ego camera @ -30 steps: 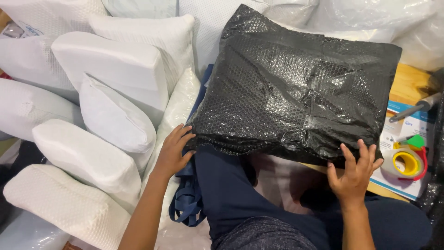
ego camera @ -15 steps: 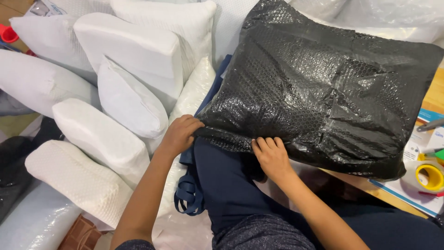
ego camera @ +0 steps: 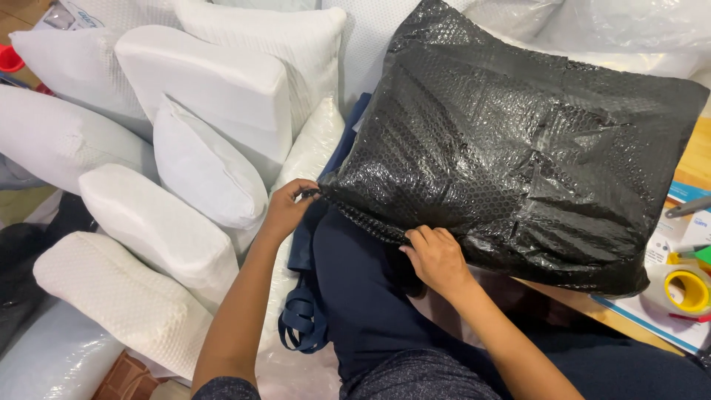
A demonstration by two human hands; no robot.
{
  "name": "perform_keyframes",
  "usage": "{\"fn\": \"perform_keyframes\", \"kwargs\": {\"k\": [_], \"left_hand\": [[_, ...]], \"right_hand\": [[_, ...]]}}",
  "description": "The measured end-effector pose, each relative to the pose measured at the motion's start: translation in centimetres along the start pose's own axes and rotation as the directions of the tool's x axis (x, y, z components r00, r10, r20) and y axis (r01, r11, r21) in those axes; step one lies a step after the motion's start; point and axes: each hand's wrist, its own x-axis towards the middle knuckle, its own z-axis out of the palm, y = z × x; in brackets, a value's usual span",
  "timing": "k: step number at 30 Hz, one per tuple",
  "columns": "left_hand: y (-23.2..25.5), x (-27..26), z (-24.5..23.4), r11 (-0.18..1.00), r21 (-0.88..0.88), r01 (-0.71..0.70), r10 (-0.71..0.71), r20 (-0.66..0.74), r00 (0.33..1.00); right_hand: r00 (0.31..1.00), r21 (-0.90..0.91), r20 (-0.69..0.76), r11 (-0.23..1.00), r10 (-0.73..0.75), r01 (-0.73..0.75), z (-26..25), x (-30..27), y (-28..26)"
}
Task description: Wrapping a white pillow in black bubble wrap and securing it with adhesive tape.
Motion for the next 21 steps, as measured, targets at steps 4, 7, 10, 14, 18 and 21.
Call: {"fn": "perform_keyframes", "kwargs": {"k": [4,7,10,14,18,21], "left_hand": [[1.0,0.3,1.3,0.995,-0.089,0.041,-0.046,-0.057,0.997],[0.6,0.4,1.8,0.981,-0.170,0.094,-0.106,-0.060,0.993],[-2.1,1.7,2.9,0.967,-0.219,0.127,-0.150,-0.090,0.985],[-0.2,2.0,4.1,0.910,-0.399,0.117,-0.182,-0.127,0.975],[0.1,2.6,5.3,0.747,-0.656,0.110,-0.223,-0.090,0.971],[-2.1,3.8,5.7,0.688,-0.716,0.121,-0.231,-0.057,0.971]], "right_hand": [[0.999,0.051,-0.050,0.999,-0.003,0.006,-0.9,0.3,-0.1],[0.988,-0.056,-0.145,0.996,0.054,-0.063,0.0,-0.4,0.2],[0.960,-0.061,-0.280,0.998,-0.002,-0.016,-1.3,0.7,-0.6],[0.944,-0.137,-0.327,0.990,-0.039,-0.006,-1.8,0.3,-0.8],[0.959,-0.191,-0.281,0.978,0.027,-0.083,-1.1,-0.9,0.1],[0.967,-0.149,-0.243,0.981,0.083,-0.121,-0.4,-1.3,1.0]]}}
